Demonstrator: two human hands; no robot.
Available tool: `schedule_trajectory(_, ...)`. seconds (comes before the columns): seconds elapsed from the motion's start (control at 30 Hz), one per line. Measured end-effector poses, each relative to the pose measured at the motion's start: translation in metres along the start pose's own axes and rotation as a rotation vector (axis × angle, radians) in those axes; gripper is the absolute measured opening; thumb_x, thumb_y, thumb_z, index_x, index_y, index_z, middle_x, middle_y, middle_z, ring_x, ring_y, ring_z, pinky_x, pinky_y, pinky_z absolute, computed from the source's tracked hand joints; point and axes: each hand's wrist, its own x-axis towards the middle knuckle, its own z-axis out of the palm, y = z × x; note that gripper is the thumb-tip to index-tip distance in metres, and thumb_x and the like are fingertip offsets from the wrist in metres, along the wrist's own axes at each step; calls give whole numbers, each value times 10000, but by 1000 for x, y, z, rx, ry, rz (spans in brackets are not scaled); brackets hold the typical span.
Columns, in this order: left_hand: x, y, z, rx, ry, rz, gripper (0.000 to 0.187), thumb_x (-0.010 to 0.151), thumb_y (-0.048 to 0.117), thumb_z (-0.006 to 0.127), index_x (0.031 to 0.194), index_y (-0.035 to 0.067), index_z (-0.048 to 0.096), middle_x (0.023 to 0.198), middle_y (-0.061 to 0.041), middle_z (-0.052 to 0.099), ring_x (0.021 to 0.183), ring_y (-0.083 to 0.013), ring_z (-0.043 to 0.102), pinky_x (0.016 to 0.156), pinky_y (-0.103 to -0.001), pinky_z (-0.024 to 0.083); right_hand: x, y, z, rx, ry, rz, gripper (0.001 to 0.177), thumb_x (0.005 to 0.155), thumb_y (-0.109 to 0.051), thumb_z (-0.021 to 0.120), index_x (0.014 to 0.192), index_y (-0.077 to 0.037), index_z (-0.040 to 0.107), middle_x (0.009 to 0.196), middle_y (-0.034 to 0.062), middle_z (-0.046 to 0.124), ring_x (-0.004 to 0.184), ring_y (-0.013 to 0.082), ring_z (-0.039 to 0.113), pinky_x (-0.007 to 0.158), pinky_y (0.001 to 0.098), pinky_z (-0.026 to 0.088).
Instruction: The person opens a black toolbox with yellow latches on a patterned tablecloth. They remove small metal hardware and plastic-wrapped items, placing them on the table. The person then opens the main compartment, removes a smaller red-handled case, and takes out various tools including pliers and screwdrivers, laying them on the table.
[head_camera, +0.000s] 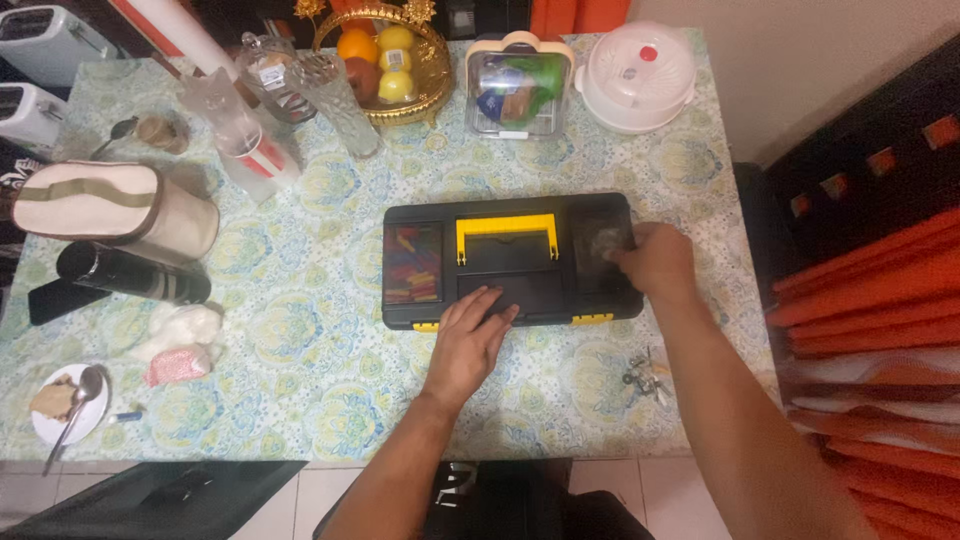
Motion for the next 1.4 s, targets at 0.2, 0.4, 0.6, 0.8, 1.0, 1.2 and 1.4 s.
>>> schedule_trajectory(0.2, -2, -1, -2, -7, -28, -15, 211, 928, 143, 715, 1134, 123, 758, 1362, -119, 636, 1311, -341, 566, 1047, -485, 452, 12, 5, -8, 188, -119, 218, 596, 650, -305, 984, 1077, 14, 718, 1018, 179, 761, 891, 276, 724, 800, 393, 569)
schedule_trajectory(0.4, 0, -1, -5, -42, -24, -16, 233, 921, 137, 716, 1149, 124, 760, 1358, -124, 634, 1308, -350, 564, 1047, -485, 453, -22, -35, -34, 396, -37, 212, 353, 879, -299, 812, 1120, -53, 736, 1084, 70, 748, 944, 211, 706, 854, 349, 546)
schedule_trajectory(0.6, 1, 2, -6, -30, -24, -19, 228, 908, 129, 726, 1134, 123, 760, 1347, -129, 639, 1294, -353, 577, 1034, -483, 462, -80, -73, -1, 402, -40, -332, 301, 980, -183, 665, 1268, -107, 705, 1228, 130, 705, 1068, 253, 700, 904, 365, 568)
schedule_trajectory(0.8, 1, 4, -7, -39, -9, -24, 229, 906, 123, 723, 1132, 121, 761, 1334, -131, 644, 1285, -350, 580, 1037, -485, 464, -77, -41, 15, 397, 164, -481, 268, 981, -146, 671, 1236, -89, 728, 1268, 164, 720, 1159, 299, 676, 973, 407, 536)
schedule_trajectory(1.0, 1, 5, -6, -28, -3, -25, 237, 906, 120, 729, 1140, 117, 765, 1342, -130, 643, 1292, -345, 578, 1041, -480, 462, -29, -10, -14, 55, 82, -315, 499, 819, -194, 816, 1286, -77, 688, 1257, 184, 668, 1188, 367, 607, 1037, 442, 489)
schedule_trajectory(1.2, 0, 4, -9, -49, -18, -34, 244, 897, 123, 738, 1139, 113, 765, 1339, -130, 642, 1290, -347, 579, 1030, -480, 463, -7, -27, -18, -205, -93, -411, 616, 740, -179, 861, 1308, -57, 655, 1367, 181, 593, 1267, 391, 532, 1080, 440, 436)
schedule_trajectory(1.4, 1, 4, -7, -51, -11, -34, 240, 900, 123, 734, 1138, 115, 764, 1346, -131, 641, 1293, -349, 576, 1034, -484, 459, -6, -32, -10, -176, -131, -323, 615, 749, -193, 874, 1298, -28, 649, 1203, 206, 671, 1160, 382, 622, 997, 442, 509)
